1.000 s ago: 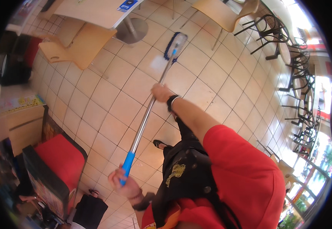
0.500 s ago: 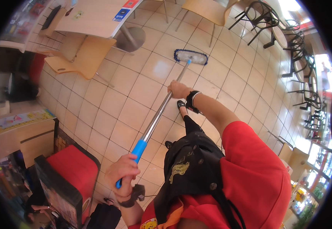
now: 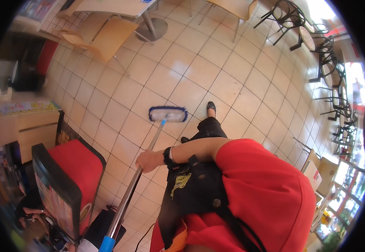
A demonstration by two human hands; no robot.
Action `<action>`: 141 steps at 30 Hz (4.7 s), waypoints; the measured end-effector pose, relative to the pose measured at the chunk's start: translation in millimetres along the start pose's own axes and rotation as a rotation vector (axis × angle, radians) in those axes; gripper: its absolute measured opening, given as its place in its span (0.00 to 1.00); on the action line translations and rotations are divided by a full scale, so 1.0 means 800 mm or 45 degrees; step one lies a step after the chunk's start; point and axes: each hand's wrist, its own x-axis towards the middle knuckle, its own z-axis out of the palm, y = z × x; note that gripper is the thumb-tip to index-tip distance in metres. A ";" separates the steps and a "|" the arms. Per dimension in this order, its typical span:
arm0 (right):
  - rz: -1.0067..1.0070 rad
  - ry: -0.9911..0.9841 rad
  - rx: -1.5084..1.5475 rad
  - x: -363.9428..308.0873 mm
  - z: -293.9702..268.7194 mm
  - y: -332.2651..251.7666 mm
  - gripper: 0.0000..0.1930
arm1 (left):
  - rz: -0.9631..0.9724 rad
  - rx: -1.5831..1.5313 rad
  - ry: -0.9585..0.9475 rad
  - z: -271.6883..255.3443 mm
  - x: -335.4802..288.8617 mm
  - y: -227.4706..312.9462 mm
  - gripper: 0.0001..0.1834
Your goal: The person is using a mop to clean the floor of a restaurant.
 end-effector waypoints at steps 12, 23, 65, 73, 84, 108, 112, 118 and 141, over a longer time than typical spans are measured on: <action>-0.142 -0.032 -0.233 0.026 -0.070 0.055 0.10 | -0.009 -0.100 1.468 0.077 -0.033 -0.052 0.11; 0.954 0.609 -0.710 -0.175 -0.417 0.444 0.08 | -0.520 -0.637 0.919 0.393 0.128 -0.368 0.08; 1.300 1.011 -0.326 -0.469 -0.457 0.487 0.11 | 0.061 -0.511 -0.483 0.504 0.343 -0.346 0.09; 0.991 0.582 -0.326 -0.272 -0.265 0.325 0.09 | -0.169 -0.375 -0.379 0.214 0.169 -0.280 0.07; 0.356 0.185 -0.111 -0.004 0.036 0.014 0.07 | -0.178 -0.049 -0.126 -0.091 -0.048 -0.048 0.09; 0.672 0.664 -0.451 -0.222 -0.166 0.300 0.07 | -0.433 -0.301 0.719 0.240 -0.007 -0.282 0.15; 1.103 1.006 -0.505 -0.366 -0.261 0.425 0.07 | -0.515 -0.548 0.043 0.377 0.061 -0.357 0.12; 1.521 1.067 -0.355 -0.576 -0.367 0.490 0.13 | -0.186 -0.429 -0.627 0.611 0.199 -0.389 0.10; 0.781 0.547 -0.290 -0.287 -0.035 0.173 0.08 | -0.019 -0.180 -0.705 0.136 0.031 -0.129 0.14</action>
